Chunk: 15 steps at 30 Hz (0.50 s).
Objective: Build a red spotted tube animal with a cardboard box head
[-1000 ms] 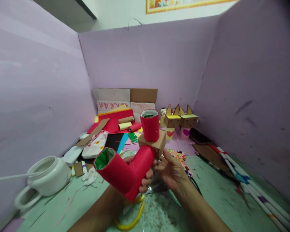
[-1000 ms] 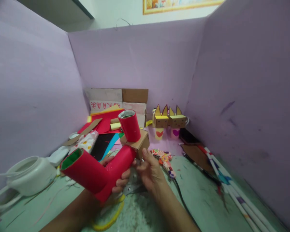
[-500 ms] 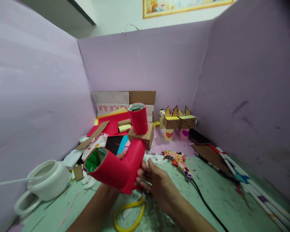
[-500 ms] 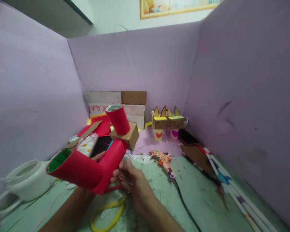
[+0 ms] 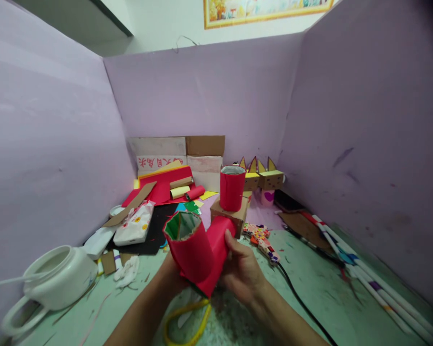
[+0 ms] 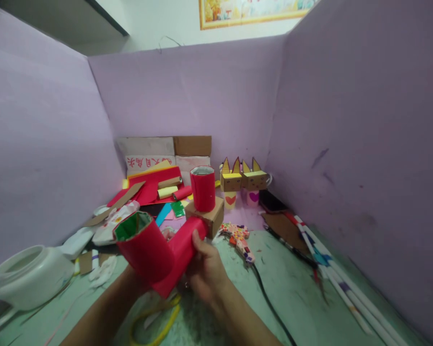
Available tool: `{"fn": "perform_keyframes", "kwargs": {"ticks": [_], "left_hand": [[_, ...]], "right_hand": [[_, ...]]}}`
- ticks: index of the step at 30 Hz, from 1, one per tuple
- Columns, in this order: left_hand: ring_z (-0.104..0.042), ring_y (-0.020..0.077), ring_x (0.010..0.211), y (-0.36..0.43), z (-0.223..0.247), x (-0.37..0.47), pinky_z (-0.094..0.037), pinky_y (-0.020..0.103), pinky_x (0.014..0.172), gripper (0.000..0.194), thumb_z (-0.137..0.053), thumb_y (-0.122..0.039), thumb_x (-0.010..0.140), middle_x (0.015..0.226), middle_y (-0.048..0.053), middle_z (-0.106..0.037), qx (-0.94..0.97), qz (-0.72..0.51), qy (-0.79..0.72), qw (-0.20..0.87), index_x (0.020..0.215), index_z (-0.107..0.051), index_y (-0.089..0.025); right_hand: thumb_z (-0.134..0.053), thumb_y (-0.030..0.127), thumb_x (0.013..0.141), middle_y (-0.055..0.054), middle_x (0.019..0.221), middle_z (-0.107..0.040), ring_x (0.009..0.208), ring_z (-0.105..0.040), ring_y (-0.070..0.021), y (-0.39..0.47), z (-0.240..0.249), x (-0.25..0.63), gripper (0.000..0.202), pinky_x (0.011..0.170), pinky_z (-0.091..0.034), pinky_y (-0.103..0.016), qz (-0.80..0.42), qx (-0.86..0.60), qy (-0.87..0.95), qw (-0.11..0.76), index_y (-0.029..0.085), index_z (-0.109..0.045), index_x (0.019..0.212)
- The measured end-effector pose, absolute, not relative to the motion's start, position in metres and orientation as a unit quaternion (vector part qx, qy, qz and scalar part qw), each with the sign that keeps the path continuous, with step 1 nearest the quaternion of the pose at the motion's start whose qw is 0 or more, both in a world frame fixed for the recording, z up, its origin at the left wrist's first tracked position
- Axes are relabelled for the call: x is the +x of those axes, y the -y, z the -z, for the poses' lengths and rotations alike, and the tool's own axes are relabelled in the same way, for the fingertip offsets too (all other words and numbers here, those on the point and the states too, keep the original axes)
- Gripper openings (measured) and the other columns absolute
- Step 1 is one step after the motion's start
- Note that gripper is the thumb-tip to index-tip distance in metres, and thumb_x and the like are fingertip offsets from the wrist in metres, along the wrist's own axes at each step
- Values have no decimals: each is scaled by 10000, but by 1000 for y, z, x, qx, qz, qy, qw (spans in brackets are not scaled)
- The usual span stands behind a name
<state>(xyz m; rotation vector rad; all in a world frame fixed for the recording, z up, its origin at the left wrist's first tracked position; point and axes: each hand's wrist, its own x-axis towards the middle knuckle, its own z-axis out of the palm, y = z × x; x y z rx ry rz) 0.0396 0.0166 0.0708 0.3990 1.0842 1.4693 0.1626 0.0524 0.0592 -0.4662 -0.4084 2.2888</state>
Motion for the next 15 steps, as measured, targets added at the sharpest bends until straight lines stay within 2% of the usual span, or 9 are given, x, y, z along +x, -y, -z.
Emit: {"fn": "perform_keyframes", "kwargs": {"ticks": [3,5,7,9,11,15], "left_hand": [[-532,126,490,-10,-79,30,-423,222,475,279,-705,-416,637,546,-5,-608,276,-692,-487,457,628,-607,-155],[-606,168,657,-4,-84,30,-480,262,614,351,-657,-472,683,722,35,-664,363,-724,-478,340,819,-640,-149],[-609,225,901,1,-85,38,-475,309,791,550,-659,-531,665,986,83,-656,422,-736,-455,269,1061,-585,-157],[-559,279,1041,6,-83,49,-457,330,851,744,-707,-559,593,1150,113,-596,452,-725,-451,258,1192,-499,-170],[-549,308,1053,9,-80,60,-472,333,817,826,-739,-555,545,1190,124,-573,466,-702,-469,264,1225,-460,-180],[-597,299,936,13,-80,68,-492,337,733,722,-776,-474,527,1071,108,-625,439,-670,-546,246,1127,-501,-182]], "right_hand": [[-698,297,710,-45,681,-717,656,-657,-196,-61,-60,166,198,716,-506,-338,-882,-174,132,417,125,-670,803],[-652,301,763,-62,713,-722,746,-668,-217,-65,-60,168,207,781,-497,-373,-885,-164,121,419,119,-666,859],[-605,310,807,-77,740,-723,792,-667,-221,-68,-61,168,241,801,-494,-383,-889,-151,118,415,104,-656,922],[-574,310,835,-82,748,-722,774,-668,-209,-69,-61,168,243,807,-496,-368,-888,-150,117,420,94,-656,911],[-564,315,845,-76,739,-719,728,-667,-190,-68,-61,167,244,815,-498,-346,-885,-156,113,425,92,-662,864],[-590,346,822,-68,727,-712,724,-664,-189,-61,-59,163,266,827,-494,-337,-887,-144,111,424,96,-670,865]]}}
